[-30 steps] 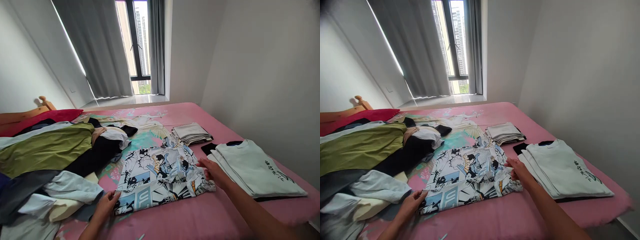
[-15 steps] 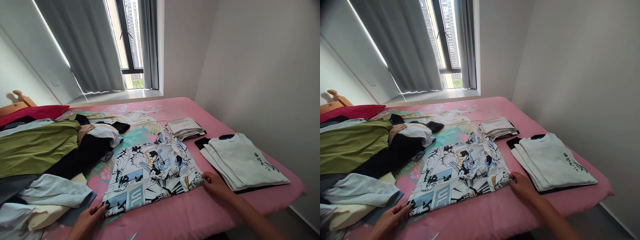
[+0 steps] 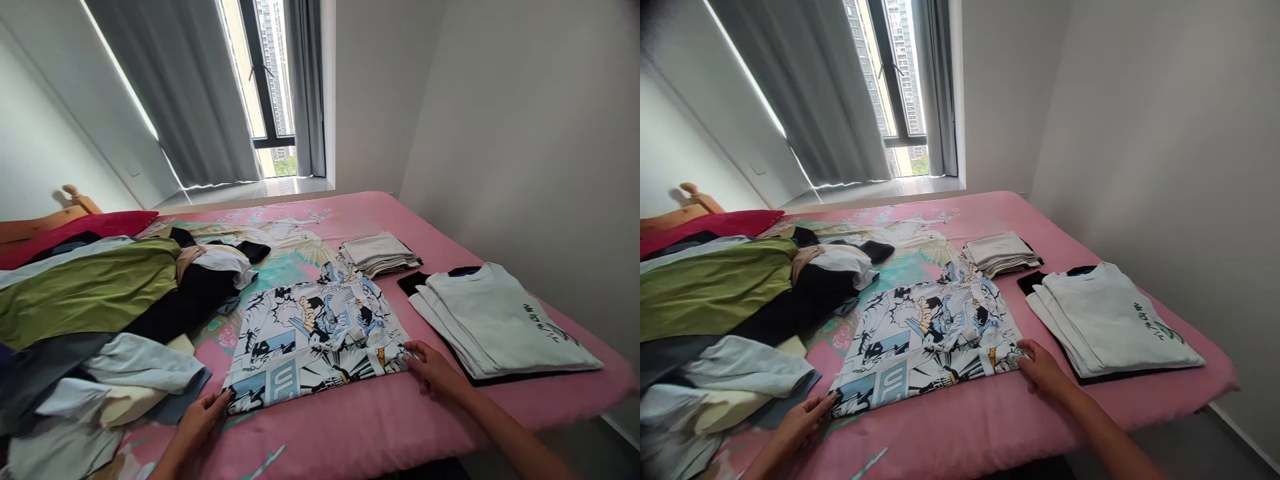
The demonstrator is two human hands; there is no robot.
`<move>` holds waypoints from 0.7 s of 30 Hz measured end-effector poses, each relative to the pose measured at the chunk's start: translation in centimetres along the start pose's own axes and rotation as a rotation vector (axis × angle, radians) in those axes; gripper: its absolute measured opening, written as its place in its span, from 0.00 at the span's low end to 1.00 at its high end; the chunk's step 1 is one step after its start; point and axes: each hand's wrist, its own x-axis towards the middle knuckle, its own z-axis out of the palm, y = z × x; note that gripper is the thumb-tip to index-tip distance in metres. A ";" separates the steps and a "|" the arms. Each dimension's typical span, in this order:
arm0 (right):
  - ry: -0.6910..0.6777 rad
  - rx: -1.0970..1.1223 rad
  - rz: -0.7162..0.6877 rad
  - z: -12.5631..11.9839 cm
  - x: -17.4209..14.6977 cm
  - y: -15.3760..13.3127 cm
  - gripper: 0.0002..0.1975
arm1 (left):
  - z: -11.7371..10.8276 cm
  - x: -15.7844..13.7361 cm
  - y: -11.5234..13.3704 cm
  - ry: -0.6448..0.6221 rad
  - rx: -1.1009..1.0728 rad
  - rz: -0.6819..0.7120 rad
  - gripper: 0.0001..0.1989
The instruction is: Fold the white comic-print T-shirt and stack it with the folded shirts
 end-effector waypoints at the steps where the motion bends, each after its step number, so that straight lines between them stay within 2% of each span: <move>1: -0.011 0.003 0.018 0.2 0.0 0.0 0.24 | 0.0 -0.1 0.0 0.000 0.026 0.019 0.29; 5: 0.029 -0.006 0.010 0.4 -0.6 0.5 0.26 | 0.2 -1.1 -0.2 0.020 0.103 0.173 0.28; 8: 0.064 -0.004 -0.022 -0.1 -1.9 2.2 0.27 | 0.4 -2.7 -1.0 0.045 0.129 0.244 0.25; 11: 0.074 -0.011 -0.007 -0.9 -4.1 4.9 0.29 | 0.6 -5.0 -2.6 0.038 0.156 0.225 0.23; 15: 0.034 -0.010 0.081 -1.7 -7.1 7.6 0.29 | 0.7 -7.4 -4.1 -0.071 0.105 0.164 0.23; 17: 0.047 -0.036 0.074 -1.9 -7.8 7.7 0.28 | 0.6 -7.6 -3.9 -0.086 0.081 0.140 0.24; 21: 0.081 -0.160 -0.080 -2.0 -7.3 5.9 0.22 | 0.6 -6.6 -2.2 -0.025 0.030 0.056 0.26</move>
